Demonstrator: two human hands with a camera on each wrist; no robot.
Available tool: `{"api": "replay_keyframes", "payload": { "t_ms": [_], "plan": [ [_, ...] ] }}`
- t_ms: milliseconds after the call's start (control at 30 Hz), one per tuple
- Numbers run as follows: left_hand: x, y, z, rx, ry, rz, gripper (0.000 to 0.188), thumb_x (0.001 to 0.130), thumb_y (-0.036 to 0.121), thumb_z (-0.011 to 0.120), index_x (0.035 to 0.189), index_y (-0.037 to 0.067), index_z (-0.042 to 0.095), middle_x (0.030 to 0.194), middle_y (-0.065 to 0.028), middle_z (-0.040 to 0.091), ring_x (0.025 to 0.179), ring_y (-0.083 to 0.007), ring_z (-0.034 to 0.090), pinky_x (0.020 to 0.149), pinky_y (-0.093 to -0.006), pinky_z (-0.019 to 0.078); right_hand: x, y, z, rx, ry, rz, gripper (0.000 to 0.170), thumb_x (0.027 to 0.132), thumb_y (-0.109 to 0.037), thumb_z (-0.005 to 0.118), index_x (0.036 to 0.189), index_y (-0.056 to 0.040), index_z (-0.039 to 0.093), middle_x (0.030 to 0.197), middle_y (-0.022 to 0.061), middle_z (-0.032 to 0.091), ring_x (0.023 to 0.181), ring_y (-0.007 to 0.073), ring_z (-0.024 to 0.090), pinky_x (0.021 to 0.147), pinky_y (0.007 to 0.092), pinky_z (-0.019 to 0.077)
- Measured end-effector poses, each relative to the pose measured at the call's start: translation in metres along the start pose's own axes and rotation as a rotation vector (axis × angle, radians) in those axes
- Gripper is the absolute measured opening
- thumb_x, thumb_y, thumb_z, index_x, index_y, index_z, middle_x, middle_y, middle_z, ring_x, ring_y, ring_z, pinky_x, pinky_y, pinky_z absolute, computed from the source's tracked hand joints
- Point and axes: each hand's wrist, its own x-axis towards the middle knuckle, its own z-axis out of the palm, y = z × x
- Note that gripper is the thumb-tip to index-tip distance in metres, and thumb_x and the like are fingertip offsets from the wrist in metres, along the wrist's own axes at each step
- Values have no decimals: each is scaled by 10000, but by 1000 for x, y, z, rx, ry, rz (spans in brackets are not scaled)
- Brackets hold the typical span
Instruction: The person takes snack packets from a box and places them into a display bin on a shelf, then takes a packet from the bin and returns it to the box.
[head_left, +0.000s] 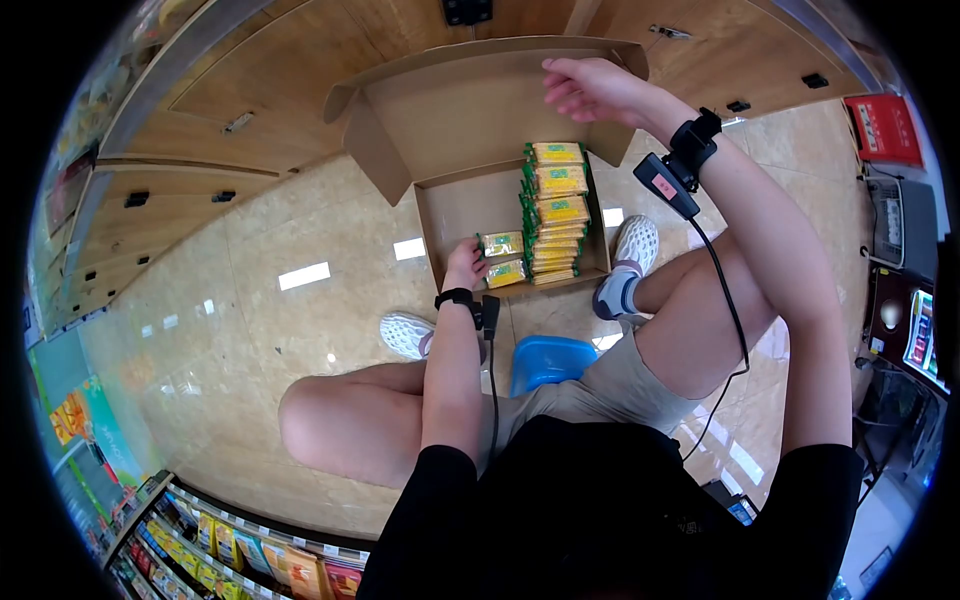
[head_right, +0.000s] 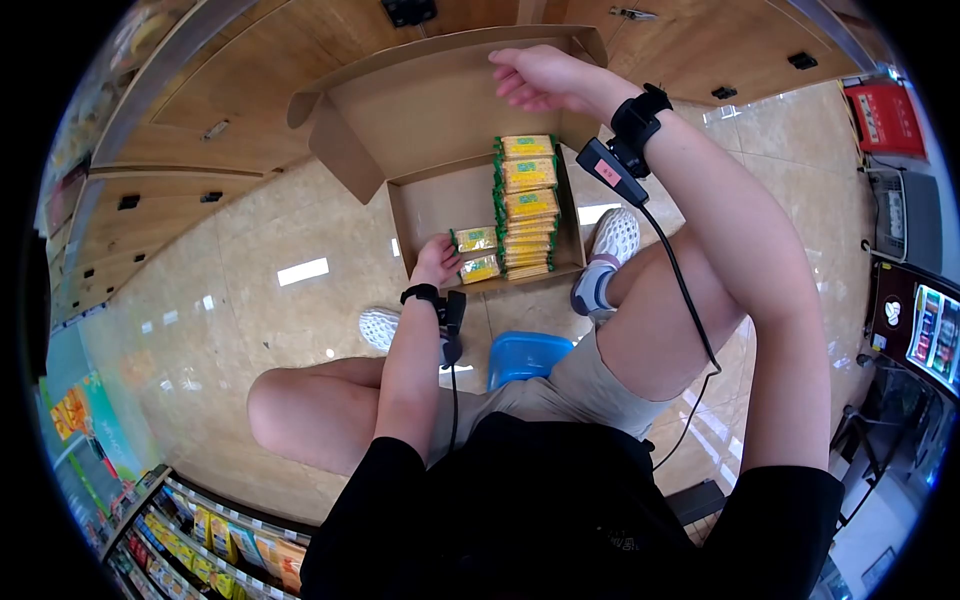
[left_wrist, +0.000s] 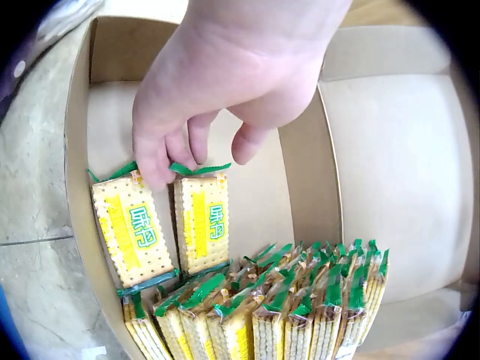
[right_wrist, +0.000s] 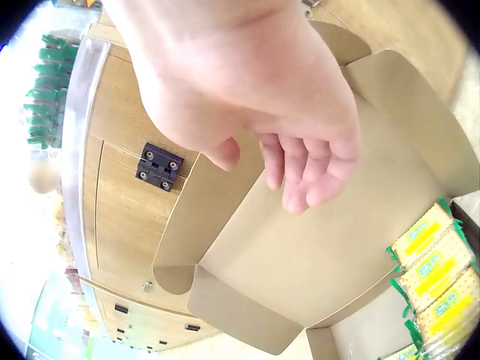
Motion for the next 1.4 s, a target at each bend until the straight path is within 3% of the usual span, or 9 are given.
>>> {"api": "replay_keyframes", "payload": {
  "t_ms": [100,300,400,600,900,1000,1100,1200,1400],
  "plan": [
    [8,-3,0,16,61,7,469,820,302,608,1230,114,482,1233,-50,470,1005,-208,491,848,-399,458,1,-2,4,-11,-32,5,430,888,-464,519,1064,-73,541,939,20,612,792,102,562,728,255,460],
    [24,-9,-6,98,31,17,161,776,222,675,886,159,575,829,29,527,728,-122,505,612,-310,438,-1,-1,1,-12,-38,-1,443,890,-466,516,1076,-66,541,944,25,608,792,104,563,723,253,461],
    [26,-10,-3,119,56,32,128,753,195,686,827,131,603,741,0,521,631,-148,492,588,-334,439,-6,-1,-3,-17,-40,-19,434,896,-459,510,1070,-63,544,939,25,607,783,103,565,716,253,461],
    [5,-3,4,173,97,105,179,746,213,676,882,114,613,828,-19,572,619,-164,464,586,-360,421,-14,0,-10,7,-45,-49,398,910,-434,500,1051,-64,550,920,23,603,765,98,564,697,252,461],
    [-51,19,13,196,166,197,265,755,238,660,972,97,602,945,-9,577,853,-169,493,703,-362,440,-24,-6,-12,-21,-90,-155,399,913,-432,472,1028,-56,537,929,45,591,790,122,554,688,283,464],
    [-67,32,14,229,167,261,271,761,246,651,989,110,598,948,-5,574,869,-171,507,716,-352,440,-27,-9,-11,-34,-108,-196,422,913,-439,467,1047,-45,536,941,51,595,798,128,558,693,287,463],
    [-92,48,17,222,119,317,247,769,251,642,975,124,594,934,8,568,876,-156,513,712,-338,447,-26,-13,-10,-23,-131,-202,399,908,-439,488,1017,-60,545,924,38,599,794,110,558,692,254,467],
    [-124,65,26,166,-3,373,214,784,248,644,958,143,576,864,33,546,840,-150,552,735,-305,454,-28,-15,-9,-32,-140,-229,439,911,-436,467,1058,-28,535,970,69,602,810,135,564,685,282,465],
    [-192,98,53,195,34,518,135,794,229,621,867,126,572,793,32,534,720,-112,538,650,-251,448,-36,-22,-6,-47,-145,-254,432,902,-429,476,1047,-27,542,966,74,601,811,144,566,687,283,468]
  ]
}}
